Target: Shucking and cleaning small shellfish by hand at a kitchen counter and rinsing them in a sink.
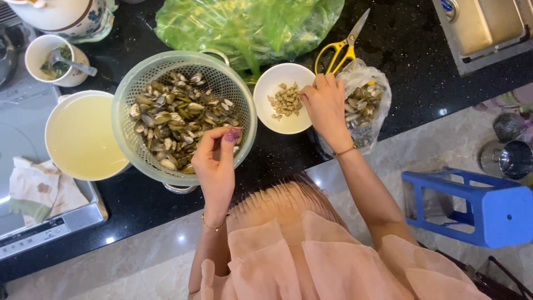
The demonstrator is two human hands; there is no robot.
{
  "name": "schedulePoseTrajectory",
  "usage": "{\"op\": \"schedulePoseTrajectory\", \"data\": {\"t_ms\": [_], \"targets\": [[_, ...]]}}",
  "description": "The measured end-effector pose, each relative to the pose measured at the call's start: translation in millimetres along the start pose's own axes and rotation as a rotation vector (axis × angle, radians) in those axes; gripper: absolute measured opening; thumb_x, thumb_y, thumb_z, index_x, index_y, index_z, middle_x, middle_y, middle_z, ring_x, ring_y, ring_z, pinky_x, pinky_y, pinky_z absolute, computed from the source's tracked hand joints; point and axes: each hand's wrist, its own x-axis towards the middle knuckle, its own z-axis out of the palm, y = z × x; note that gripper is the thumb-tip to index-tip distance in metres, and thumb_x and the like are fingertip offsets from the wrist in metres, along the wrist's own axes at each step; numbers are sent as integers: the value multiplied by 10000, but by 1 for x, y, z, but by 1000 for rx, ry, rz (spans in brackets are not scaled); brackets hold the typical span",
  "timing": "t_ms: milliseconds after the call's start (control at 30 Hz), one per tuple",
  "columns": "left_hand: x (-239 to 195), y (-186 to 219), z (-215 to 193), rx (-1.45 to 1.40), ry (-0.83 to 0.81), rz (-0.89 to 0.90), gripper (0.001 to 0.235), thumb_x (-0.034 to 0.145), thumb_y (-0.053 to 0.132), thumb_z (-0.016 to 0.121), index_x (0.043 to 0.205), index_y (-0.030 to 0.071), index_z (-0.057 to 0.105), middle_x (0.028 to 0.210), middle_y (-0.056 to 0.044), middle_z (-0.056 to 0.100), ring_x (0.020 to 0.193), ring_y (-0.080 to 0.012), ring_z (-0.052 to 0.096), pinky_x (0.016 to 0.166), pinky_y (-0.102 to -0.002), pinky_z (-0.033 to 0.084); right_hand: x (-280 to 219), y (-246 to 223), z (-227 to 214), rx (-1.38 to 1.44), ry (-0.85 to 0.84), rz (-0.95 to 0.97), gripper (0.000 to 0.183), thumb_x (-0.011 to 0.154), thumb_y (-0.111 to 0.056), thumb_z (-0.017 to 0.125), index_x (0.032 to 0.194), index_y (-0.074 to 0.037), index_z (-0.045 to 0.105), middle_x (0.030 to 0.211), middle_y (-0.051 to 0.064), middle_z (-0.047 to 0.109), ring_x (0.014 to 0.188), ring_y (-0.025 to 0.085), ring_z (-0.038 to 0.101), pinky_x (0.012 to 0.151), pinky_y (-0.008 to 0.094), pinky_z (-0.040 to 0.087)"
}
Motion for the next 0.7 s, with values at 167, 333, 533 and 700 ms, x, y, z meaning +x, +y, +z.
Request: {"op": "schedulePoseTrajectory", "data": {"t_ms": [167,333,533,700], "targets": [[-1,-2,-1,-29,-2,-45,144,1035,74,644,1140,-23,648,1086,-82,734,998,-116,692,905,-265,564,6,-1,14,-102,-64,-7,95,769,-157,815,798,-89,755,936,82,566,1001,288,517,858,425,369],[1,-1,1,0,-49,-32,144,1035,82,650,1142,-15,652,1091,-80,739,1013,-114,702,926,-270,575,4,-2,16,-86,-112,31,117,741,-187,834,794,-97,780,938,85,564,1004,294,504,867,435,360],[8,-3,19,95,-96,-61,127,1004,82,685,1094,-3,712,1002,-85,759,890,-124,707,810,-270,572,-3,-8,-7,167,-77,197,118,841,-172,828,914,-80,818,896,85,561,962,279,501,857,410,366],[18,7,44,162,-209,131,162,973,37,698,1134,20,698,1098,-100,679,870,-157,695,772,-274,566,-17,-22,-30,927,-159,484,164,944,-162,749,1058,-49,784,942,8,619,890,108,537,771,257,396]]}}
